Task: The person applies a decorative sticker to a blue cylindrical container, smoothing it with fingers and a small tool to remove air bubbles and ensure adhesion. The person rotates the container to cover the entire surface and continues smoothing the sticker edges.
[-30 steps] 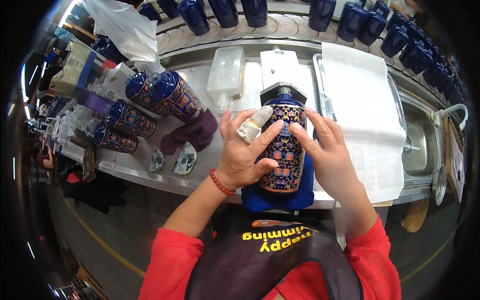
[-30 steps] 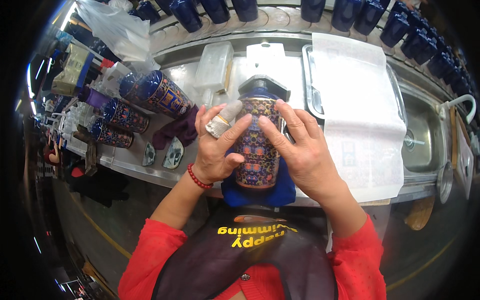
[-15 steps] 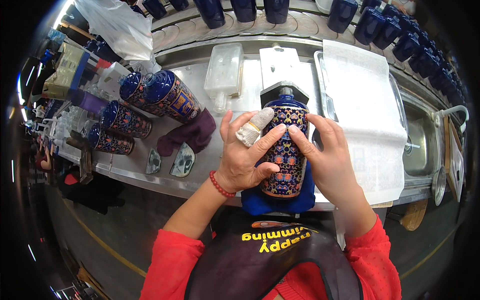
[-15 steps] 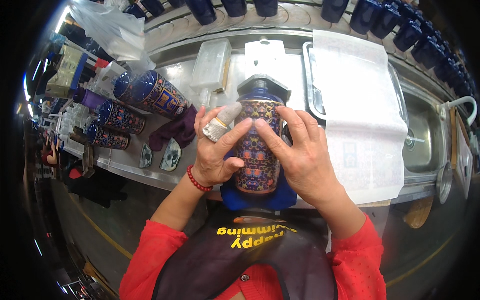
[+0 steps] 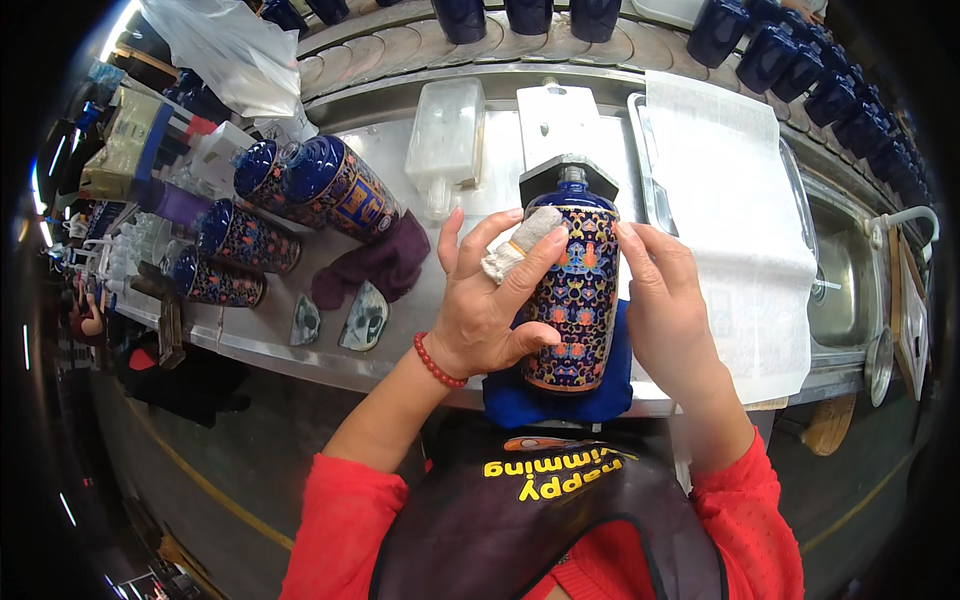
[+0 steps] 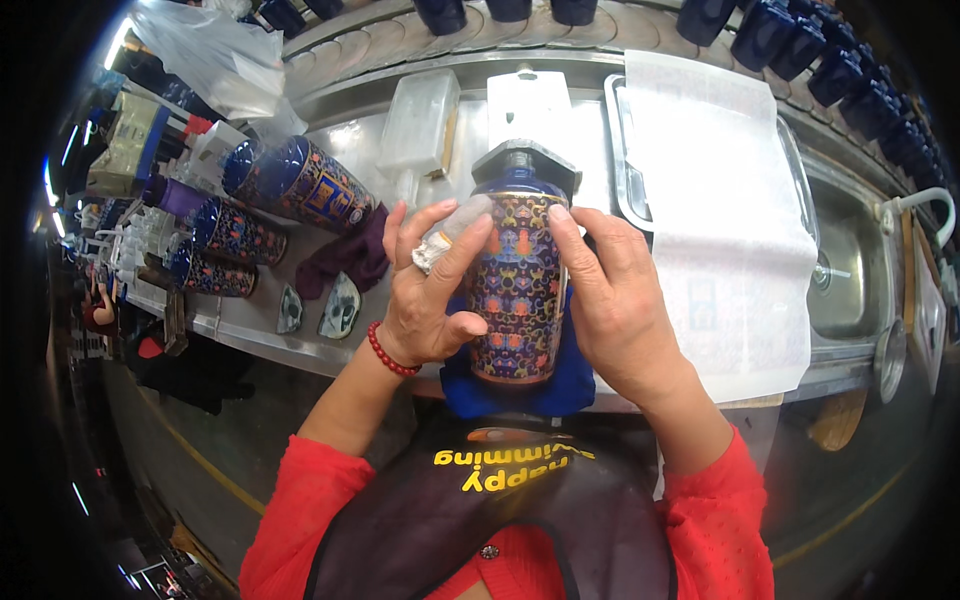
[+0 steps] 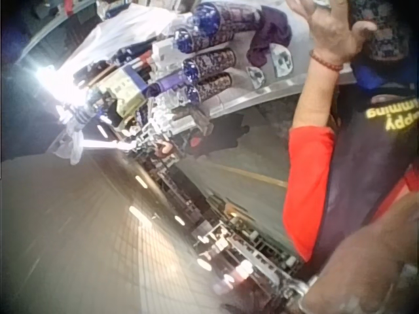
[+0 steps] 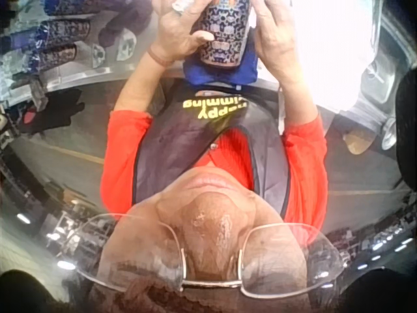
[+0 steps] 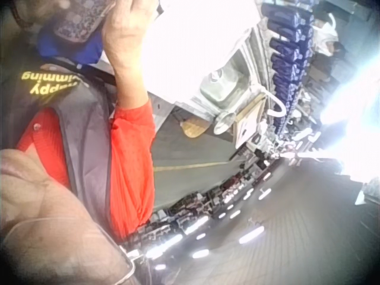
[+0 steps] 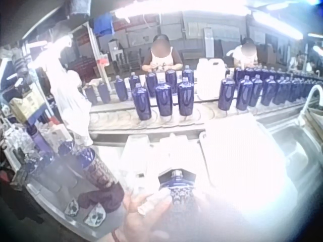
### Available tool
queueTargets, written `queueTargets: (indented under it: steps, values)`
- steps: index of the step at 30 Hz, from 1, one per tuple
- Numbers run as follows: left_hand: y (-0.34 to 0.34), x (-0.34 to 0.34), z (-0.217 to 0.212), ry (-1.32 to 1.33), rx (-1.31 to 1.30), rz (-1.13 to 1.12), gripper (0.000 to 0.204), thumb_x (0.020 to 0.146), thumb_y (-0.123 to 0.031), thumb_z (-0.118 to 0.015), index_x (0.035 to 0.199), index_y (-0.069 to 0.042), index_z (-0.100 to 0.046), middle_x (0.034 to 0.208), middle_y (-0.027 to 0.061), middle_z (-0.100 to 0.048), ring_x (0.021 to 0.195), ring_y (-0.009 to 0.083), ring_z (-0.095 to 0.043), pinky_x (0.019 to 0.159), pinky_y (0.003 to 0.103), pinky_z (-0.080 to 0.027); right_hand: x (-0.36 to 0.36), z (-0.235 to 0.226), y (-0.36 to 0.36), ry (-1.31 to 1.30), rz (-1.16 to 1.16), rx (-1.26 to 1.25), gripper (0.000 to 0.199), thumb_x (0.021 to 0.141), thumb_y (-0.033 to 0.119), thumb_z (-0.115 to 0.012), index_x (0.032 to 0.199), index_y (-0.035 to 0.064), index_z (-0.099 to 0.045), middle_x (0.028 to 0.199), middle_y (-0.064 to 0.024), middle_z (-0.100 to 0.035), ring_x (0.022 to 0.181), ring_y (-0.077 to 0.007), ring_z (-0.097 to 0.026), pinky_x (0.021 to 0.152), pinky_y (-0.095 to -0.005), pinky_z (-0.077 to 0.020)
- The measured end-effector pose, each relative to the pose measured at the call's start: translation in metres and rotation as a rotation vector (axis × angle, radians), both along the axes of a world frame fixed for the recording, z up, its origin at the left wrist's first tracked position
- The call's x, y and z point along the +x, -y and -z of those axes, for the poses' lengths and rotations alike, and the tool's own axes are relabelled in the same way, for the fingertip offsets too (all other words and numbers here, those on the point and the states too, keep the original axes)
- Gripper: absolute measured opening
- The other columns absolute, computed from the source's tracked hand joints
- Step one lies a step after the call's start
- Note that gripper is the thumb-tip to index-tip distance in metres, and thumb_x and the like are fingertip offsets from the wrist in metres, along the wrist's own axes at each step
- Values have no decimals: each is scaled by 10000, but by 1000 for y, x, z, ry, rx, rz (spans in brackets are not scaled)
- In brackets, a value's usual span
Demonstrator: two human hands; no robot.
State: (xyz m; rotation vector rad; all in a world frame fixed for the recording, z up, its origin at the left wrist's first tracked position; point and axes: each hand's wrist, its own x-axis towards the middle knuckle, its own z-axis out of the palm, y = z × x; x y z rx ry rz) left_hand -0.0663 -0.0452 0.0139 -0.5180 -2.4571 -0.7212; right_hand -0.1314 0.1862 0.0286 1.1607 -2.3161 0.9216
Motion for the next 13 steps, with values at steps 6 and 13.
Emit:
queueTargets:
  steps: [6, 13]
  values:
    - [-9, 12, -9, -74, -237, 27, 804, 987, -765, -323, 1382, -153, -663, 1321, 55, -695, 1380, 288, -440, 1233, 581, -71, 5, 8, -12, 81, -14, -26, 690, 739, -202, -568, 1397, 5, -596, 1315, -234, -577, 1192, -413, -587, 1015, -460, -505]
    - [-34, 55, -2, -16, -136, 110, 728, 1009, -749, -299, 1338, -240, -703, 1300, 65, -706, 1391, 257, -436, 1255, 589, -36, 11, 13, -14, 32, -53, -10, 686, 768, -165, -585, 1414, 63, -610, 1350, -221, -566, 1206, -420, -578, 1029, -474, -492]
